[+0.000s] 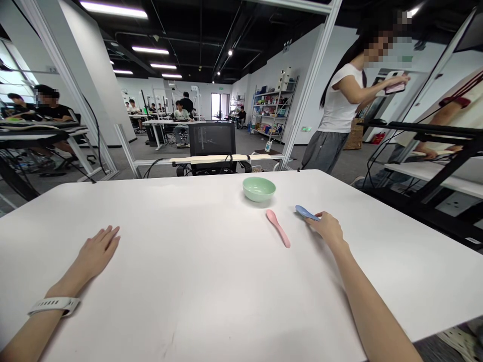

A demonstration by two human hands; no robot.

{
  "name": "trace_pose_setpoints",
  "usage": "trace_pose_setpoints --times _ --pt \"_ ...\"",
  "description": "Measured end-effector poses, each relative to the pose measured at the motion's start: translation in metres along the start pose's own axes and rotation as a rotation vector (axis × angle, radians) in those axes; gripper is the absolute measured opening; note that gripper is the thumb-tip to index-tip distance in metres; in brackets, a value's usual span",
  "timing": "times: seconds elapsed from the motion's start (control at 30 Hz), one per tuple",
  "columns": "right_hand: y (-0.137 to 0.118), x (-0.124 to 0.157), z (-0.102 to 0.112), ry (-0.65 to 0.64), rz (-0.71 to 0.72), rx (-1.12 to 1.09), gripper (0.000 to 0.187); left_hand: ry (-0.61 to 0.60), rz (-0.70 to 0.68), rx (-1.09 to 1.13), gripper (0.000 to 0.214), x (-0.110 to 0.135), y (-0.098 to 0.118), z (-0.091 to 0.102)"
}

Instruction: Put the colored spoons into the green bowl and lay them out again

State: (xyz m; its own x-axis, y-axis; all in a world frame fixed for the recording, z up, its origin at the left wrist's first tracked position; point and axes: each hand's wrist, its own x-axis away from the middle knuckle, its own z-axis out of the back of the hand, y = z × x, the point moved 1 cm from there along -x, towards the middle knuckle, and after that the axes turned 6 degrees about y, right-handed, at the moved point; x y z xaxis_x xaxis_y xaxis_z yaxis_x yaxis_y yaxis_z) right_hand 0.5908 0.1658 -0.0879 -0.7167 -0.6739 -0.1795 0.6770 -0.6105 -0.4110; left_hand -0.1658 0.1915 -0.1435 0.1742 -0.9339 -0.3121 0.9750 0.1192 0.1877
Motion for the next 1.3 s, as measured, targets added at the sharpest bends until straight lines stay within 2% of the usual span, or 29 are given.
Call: trace_pose_setpoints --times 0.2,0.33,0.4,0.5,0.6,0.67,0.73,0.83,0.97,1.17,1.3 --pt "-0.009 0.007 0.011 0.064 0.029 -0.076 0.057 0.02 -0.026 0.02 0.081 -0.001 -0.003 -0.002" --pt "-0.032 0.018 0.026 0.12 0.128 -0.18 0.052 0.026 -0.019 0.025 0.082 -0.001 -0.001 -0.002" --pt "-0.05 0.03 0.033 0.075 0.215 -0.223 0.05 0.025 -0.017 0.026 0.082 0.0 0.0 0.0" --pt "-0.082 0.065 0.034 -0.093 0.345 -0.277 0.053 0.026 -0.026 0.026 0.081 0.0 0.002 0.001" --pt "-0.116 0.116 0.023 -0.236 0.481 -0.265 0.054 0.022 -0.028 0.023 0.081 0.0 0.002 0.002" --pt "-0.136 0.152 0.012 -0.26 0.592 -0.225 0.048 0.014 -0.026 0.018 0.081 -0.001 0.002 0.002" --pt "-0.152 0.183 0.0 -0.26 0.63 -0.219 0.042 0.004 -0.026 0.01 0.08 -0.001 0.001 0.002" --pt "-0.169 0.213 -0.011 -0.321 0.667 -0.109 0.04 -0.015 -0.028 0.001 0.08 0.0 0.002 0.002" --pt "-0.18 0.225 -0.011 -0.367 0.701 -0.001 0.038 -0.007 -0.034 0.003 0.08 0.001 0.004 0.003" --pt "-0.178 0.226 -0.01 -0.263 0.766 0.082 0.028 0.017 -0.03 0.001 0.077 0.001 0.004 0.0" --pt "-0.173 0.228 -0.013 -0.267 0.736 0.057 0.029 0.02 -0.033 0.012 0.078 0.0 0.002 0.0"
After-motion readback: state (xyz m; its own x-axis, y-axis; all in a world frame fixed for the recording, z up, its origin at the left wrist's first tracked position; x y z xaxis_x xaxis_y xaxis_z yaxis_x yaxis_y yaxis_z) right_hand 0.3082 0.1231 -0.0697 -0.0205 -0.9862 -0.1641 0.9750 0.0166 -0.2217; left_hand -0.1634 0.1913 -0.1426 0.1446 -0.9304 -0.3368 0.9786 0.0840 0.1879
